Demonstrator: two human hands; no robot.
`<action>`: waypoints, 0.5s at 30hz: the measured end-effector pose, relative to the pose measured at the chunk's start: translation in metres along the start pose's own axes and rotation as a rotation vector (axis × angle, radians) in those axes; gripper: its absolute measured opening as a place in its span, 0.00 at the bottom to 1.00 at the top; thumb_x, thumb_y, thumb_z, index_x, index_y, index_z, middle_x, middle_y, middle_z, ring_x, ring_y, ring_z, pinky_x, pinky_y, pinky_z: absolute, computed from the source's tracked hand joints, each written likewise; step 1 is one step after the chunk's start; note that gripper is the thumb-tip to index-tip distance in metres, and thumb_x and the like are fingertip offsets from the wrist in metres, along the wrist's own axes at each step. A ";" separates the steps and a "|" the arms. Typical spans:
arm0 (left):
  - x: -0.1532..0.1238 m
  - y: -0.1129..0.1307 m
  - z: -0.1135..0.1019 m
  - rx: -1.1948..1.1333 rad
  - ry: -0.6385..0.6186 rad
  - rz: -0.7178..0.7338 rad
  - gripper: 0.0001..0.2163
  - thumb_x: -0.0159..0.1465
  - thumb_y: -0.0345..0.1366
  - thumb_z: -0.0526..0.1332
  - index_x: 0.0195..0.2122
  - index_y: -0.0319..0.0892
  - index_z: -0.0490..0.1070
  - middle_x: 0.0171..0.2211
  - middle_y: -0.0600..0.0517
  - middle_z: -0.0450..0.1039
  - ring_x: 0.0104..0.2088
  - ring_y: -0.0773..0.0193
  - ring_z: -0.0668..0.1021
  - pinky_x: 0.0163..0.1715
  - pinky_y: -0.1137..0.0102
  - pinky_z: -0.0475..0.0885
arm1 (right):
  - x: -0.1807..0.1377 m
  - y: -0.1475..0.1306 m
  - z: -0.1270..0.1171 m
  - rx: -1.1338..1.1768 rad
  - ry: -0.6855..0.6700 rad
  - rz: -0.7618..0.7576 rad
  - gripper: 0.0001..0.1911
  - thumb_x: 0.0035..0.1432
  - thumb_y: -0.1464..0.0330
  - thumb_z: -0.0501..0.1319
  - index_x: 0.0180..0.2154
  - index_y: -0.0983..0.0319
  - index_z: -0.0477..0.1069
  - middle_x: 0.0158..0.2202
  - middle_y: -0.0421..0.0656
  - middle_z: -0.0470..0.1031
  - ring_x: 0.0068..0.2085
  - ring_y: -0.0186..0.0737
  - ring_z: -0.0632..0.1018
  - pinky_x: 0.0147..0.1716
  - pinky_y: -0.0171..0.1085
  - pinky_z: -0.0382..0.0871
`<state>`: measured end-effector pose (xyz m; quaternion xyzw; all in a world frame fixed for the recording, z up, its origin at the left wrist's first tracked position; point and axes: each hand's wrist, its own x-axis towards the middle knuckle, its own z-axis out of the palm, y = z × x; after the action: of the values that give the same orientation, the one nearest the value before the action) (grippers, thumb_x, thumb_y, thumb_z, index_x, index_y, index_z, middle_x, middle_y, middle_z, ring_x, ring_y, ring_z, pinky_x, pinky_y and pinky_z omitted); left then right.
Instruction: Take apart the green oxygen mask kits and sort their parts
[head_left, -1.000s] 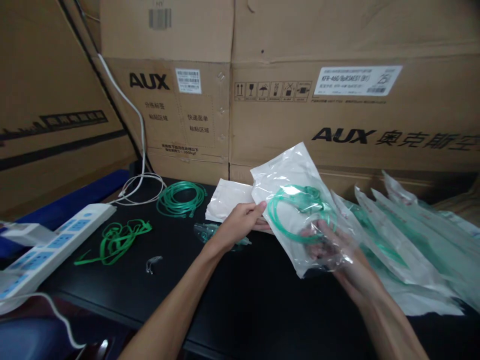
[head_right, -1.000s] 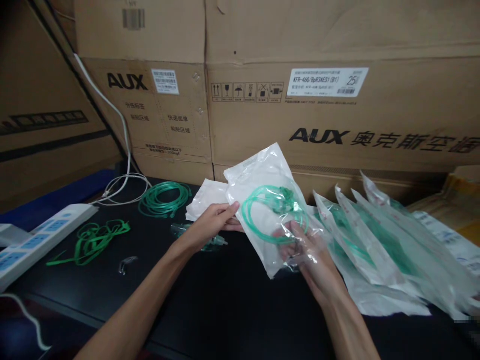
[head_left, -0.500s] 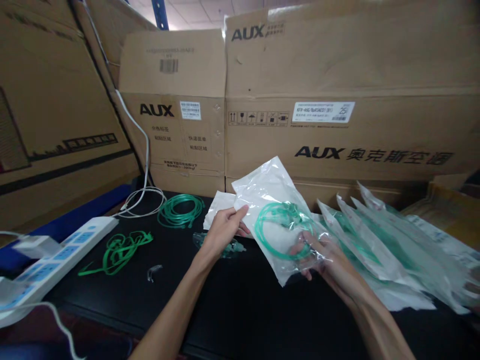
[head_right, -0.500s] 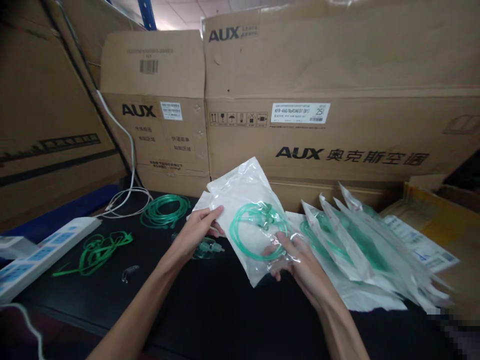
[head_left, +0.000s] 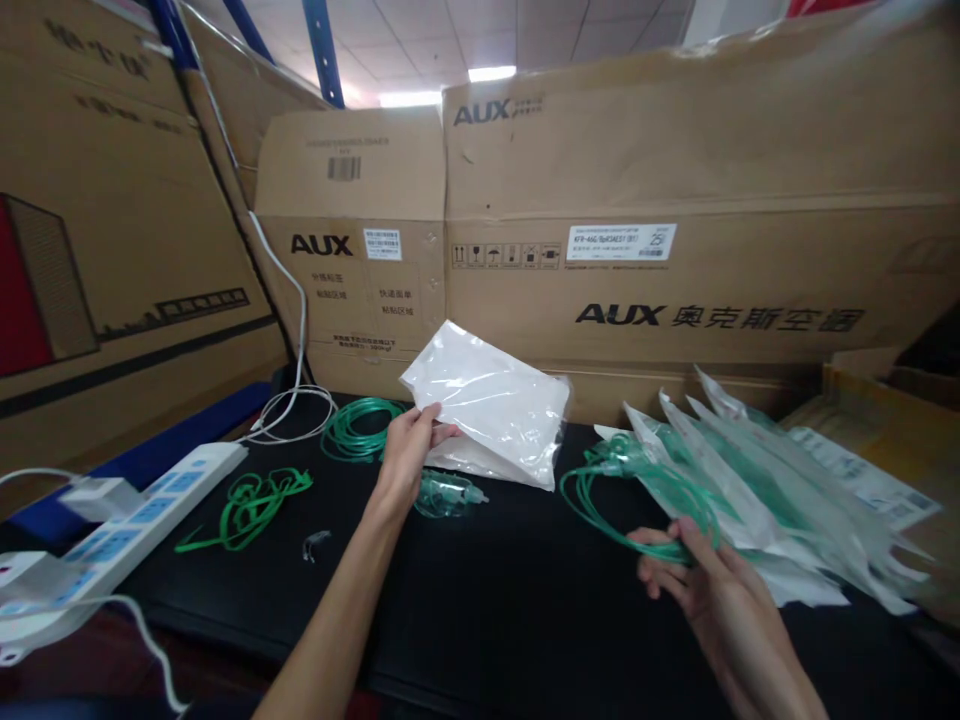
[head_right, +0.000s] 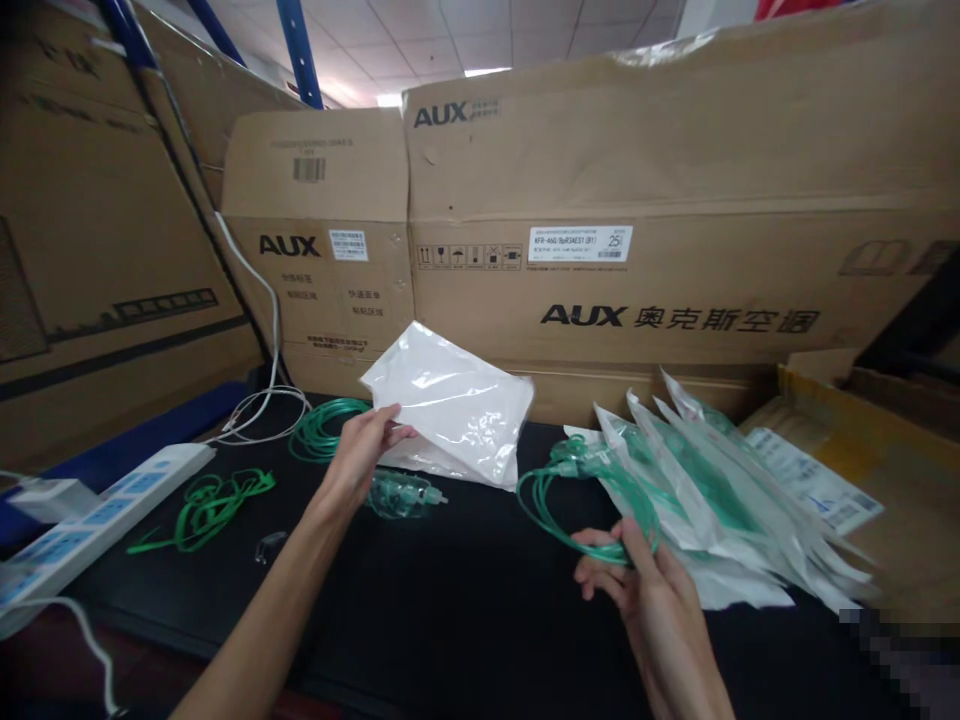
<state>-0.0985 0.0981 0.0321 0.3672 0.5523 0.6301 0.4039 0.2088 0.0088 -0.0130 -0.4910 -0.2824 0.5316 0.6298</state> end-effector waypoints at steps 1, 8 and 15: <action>0.000 0.000 -0.001 0.030 -0.009 -0.001 0.09 0.64 0.38 0.67 0.38 0.36 0.75 0.30 0.45 0.82 0.31 0.58 0.86 0.41 0.67 0.81 | -0.007 0.000 -0.003 0.015 0.048 -0.001 0.30 0.30 0.51 0.82 0.28 0.59 0.72 0.28 0.49 0.85 0.20 0.44 0.80 0.16 0.37 0.74; -0.003 0.003 -0.026 0.480 0.047 0.071 0.33 0.50 0.45 0.77 0.54 0.33 0.73 0.50 0.32 0.79 0.49 0.33 0.83 0.50 0.53 0.77 | -0.042 0.020 -0.022 -0.019 0.045 0.135 0.27 0.37 0.47 0.79 0.26 0.62 0.78 0.29 0.52 0.84 0.21 0.45 0.79 0.17 0.40 0.75; -0.007 0.019 -0.022 1.190 -0.025 0.374 0.36 0.70 0.48 0.58 0.73 0.35 0.50 0.73 0.31 0.50 0.71 0.33 0.57 0.67 0.43 0.56 | -0.044 0.041 -0.039 -0.011 -0.040 0.157 0.27 0.47 0.47 0.75 0.30 0.64 0.77 0.29 0.48 0.83 0.22 0.42 0.78 0.19 0.39 0.73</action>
<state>-0.1175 0.0818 0.0480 0.6273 0.7301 0.2702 0.0195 0.2149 -0.0475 -0.0578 -0.5044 -0.2584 0.5873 0.5778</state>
